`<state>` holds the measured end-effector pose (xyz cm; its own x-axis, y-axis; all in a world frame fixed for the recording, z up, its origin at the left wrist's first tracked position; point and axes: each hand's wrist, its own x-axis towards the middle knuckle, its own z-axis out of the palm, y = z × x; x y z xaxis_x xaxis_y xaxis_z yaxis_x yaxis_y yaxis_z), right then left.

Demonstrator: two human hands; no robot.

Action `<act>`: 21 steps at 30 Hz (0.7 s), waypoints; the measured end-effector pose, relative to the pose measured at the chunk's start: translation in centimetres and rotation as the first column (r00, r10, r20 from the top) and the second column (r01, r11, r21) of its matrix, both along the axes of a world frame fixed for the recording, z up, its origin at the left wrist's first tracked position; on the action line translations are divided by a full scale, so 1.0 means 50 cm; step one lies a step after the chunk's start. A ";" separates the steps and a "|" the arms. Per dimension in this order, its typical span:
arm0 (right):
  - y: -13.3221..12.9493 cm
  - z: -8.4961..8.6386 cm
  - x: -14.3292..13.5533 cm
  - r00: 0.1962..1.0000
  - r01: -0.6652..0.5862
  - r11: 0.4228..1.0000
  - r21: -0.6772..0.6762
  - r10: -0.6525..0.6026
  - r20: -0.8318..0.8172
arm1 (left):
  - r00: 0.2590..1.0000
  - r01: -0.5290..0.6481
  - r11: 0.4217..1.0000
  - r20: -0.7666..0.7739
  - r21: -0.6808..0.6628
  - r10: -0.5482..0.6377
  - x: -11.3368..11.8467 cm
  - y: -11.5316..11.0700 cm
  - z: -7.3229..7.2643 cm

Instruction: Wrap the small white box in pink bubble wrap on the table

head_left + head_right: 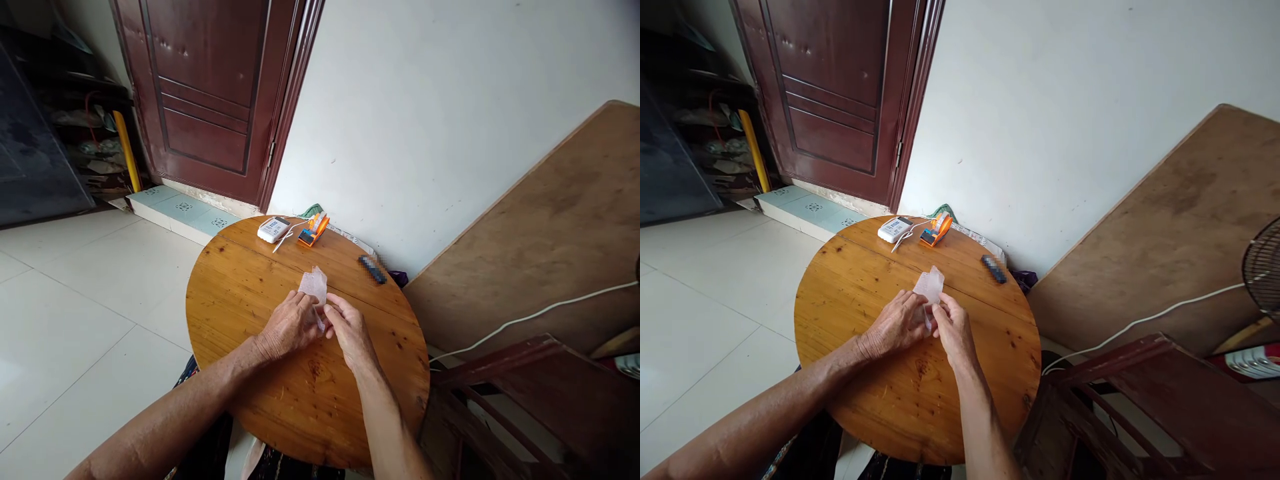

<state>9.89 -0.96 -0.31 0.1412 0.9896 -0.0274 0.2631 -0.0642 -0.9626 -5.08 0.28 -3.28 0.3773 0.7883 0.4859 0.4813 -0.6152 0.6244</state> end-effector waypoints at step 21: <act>-0.020 -0.001 0.019 0.899 -0.238 0.963 0.126 0.170 0.404 | 0.984 -0.113 0.956 0.105 -0.270 0.146 0.012 0.016 -0.020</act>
